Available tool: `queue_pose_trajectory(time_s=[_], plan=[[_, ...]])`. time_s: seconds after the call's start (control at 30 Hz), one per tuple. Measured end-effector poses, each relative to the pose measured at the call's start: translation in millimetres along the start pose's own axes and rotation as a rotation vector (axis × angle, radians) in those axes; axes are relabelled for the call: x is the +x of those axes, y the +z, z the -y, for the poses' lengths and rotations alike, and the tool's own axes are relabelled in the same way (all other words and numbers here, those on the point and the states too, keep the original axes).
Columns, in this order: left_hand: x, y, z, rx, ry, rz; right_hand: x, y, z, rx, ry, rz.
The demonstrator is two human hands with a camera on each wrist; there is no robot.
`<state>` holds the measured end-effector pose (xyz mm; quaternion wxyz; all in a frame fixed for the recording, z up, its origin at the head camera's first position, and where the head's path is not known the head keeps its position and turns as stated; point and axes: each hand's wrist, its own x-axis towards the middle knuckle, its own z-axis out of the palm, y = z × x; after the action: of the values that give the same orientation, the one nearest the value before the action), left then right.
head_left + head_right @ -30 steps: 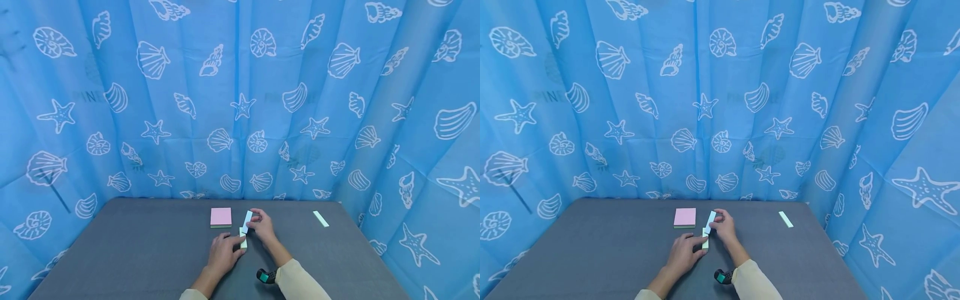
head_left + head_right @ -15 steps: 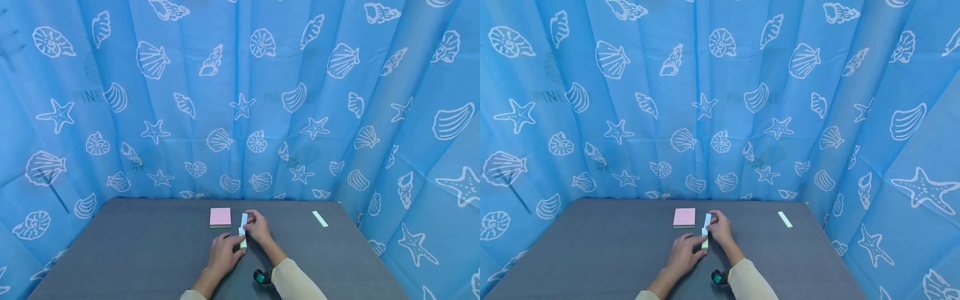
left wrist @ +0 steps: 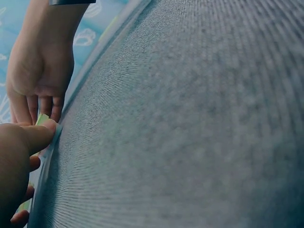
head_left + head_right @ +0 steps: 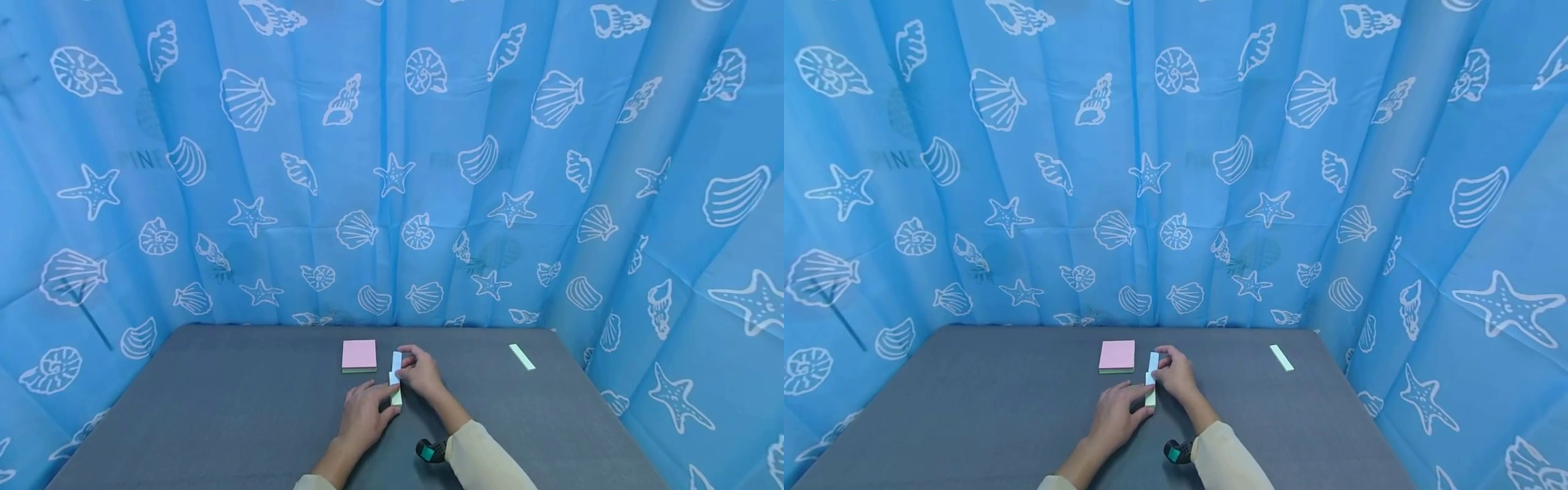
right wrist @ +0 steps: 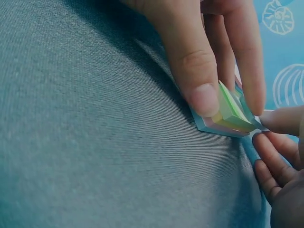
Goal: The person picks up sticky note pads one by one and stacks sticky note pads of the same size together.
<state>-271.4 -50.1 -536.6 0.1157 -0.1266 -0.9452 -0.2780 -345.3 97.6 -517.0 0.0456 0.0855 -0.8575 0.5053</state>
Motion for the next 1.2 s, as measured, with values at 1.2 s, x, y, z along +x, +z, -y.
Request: queue_pose_trajectory(time_s=[1.2], plan=[[1.0,-4.2,1.3,-0.019,-0.014,0.015,-5,-17.3,3,-0.066,-0.025,0.249]])
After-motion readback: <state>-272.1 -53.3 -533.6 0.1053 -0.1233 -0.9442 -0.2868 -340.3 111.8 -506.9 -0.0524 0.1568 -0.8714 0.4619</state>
